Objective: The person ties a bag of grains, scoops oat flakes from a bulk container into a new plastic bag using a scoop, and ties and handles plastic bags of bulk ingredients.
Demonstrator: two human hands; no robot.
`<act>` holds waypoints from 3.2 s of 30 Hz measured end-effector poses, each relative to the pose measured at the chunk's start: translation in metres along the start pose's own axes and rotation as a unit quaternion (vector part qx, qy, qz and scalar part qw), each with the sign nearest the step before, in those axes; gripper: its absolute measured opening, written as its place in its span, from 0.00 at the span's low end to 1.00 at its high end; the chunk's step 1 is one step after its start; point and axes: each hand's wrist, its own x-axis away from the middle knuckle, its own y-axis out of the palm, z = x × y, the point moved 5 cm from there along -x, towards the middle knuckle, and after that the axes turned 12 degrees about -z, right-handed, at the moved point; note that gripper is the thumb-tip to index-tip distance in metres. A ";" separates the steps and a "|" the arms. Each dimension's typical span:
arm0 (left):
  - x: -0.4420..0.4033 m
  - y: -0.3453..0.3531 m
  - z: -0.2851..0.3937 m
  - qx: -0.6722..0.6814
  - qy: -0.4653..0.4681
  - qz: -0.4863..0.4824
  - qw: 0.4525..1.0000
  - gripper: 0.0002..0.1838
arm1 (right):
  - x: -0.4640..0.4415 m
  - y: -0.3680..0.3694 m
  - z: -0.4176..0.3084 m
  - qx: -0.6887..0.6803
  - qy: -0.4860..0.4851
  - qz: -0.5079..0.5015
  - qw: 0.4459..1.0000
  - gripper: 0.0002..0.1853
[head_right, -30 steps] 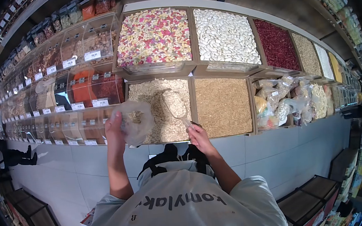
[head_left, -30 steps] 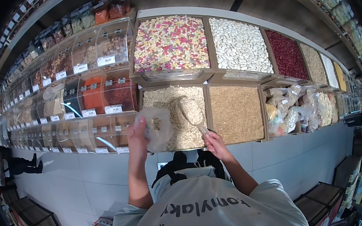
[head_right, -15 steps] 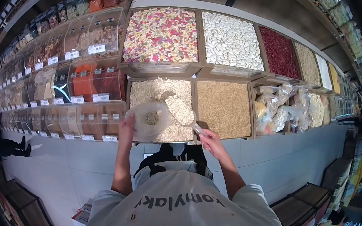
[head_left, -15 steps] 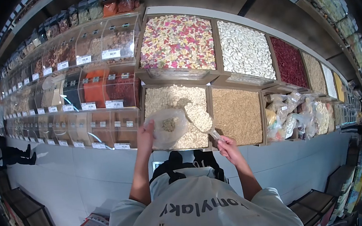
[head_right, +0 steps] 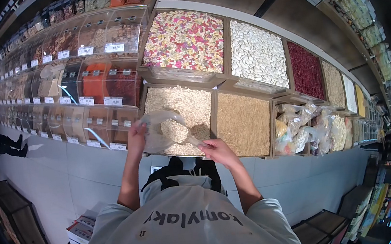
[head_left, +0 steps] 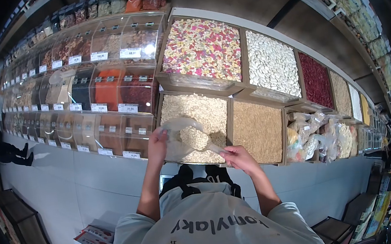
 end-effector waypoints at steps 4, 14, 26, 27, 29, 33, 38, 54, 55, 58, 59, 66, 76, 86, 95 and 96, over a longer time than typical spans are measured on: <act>0.001 -0.003 0.005 -0.040 0.016 -0.019 0.999 0.11 | -0.011 0.016 -0.028 0.191 -0.033 0.025 0.981 0.16; -0.001 -0.009 0.014 -0.092 0.014 -0.021 0.995 0.12 | 0.007 0.074 -0.084 0.470 -0.165 0.147 0.854 0.15; -0.012 -0.030 -0.002 -0.093 0.007 0.021 0.995 0.15 | 0.044 -0.018 -0.069 0.307 -0.110 0.275 0.905 0.15; -0.013 -0.030 -0.002 -0.093 0.008 0.020 0.995 0.15 | 0.039 -0.032 -0.057 0.312 -0.078 0.301 0.898 0.15; -0.013 -0.031 0.000 -0.093 0.010 0.036 0.995 0.15 | 0.035 -0.041 -0.050 0.338 -0.069 0.330 0.879 0.14; -0.012 -0.036 0.002 -0.147 -0.009 0.034 0.988 0.16 | 0.021 -0.054 -0.033 0.405 0.000 0.343 0.848 0.13; -0.013 -0.039 -0.001 -0.185 -0.002 0.053 0.981 0.16 | -0.043 -0.082 0.008 0.398 -0.057 0.336 0.852 0.14; -0.005 -0.037 -0.003 -0.223 -0.008 0.050 0.974 0.16 | -0.050 -0.070 0.124 -0.214 -0.098 0.173 0.956 0.10; -0.005 -0.035 -0.002 -0.213 -0.011 0.052 0.976 0.16 | -0.046 -0.068 0.126 -0.240 -0.106 0.160 0.952 0.10; -0.009 -0.033 -0.004 -0.200 0.001 0.056 0.978 0.15 | -0.033 -0.066 0.127 -0.278 -0.116 0.126 0.945 0.09; -0.010 -0.031 -0.004 -0.196 0.015 0.058 0.979 0.15 | -0.030 -0.064 0.127 -0.301 -0.122 0.106 0.940 0.09; -0.012 -0.024 0.002 -0.171 0.021 0.029 0.985 0.13 | -0.023 -0.054 0.128 -0.383 -0.142 0.064 0.910 0.08; -0.006 -0.029 -0.003 -0.194 -0.002 0.037 0.980 0.13 | -0.025 -0.049 0.112 -0.355 -0.174 -0.003 0.918 0.09; -0.005 -0.022 0.000 -0.156 0.014 0.041 0.987 0.14 | -0.015 -0.017 0.048 -0.066 -0.116 0.021 0.991 0.14; -0.004 -0.018 -0.004 -0.153 0.013 0.027 0.988 0.15 | 0.018 0.041 -0.042 0.354 -0.232 0.158 0.892 0.18; -0.004 -0.019 -0.005 -0.152 0.013 0.027 0.988 0.15 | 0.022 0.041 -0.045 0.373 -0.233 0.170 0.882 0.18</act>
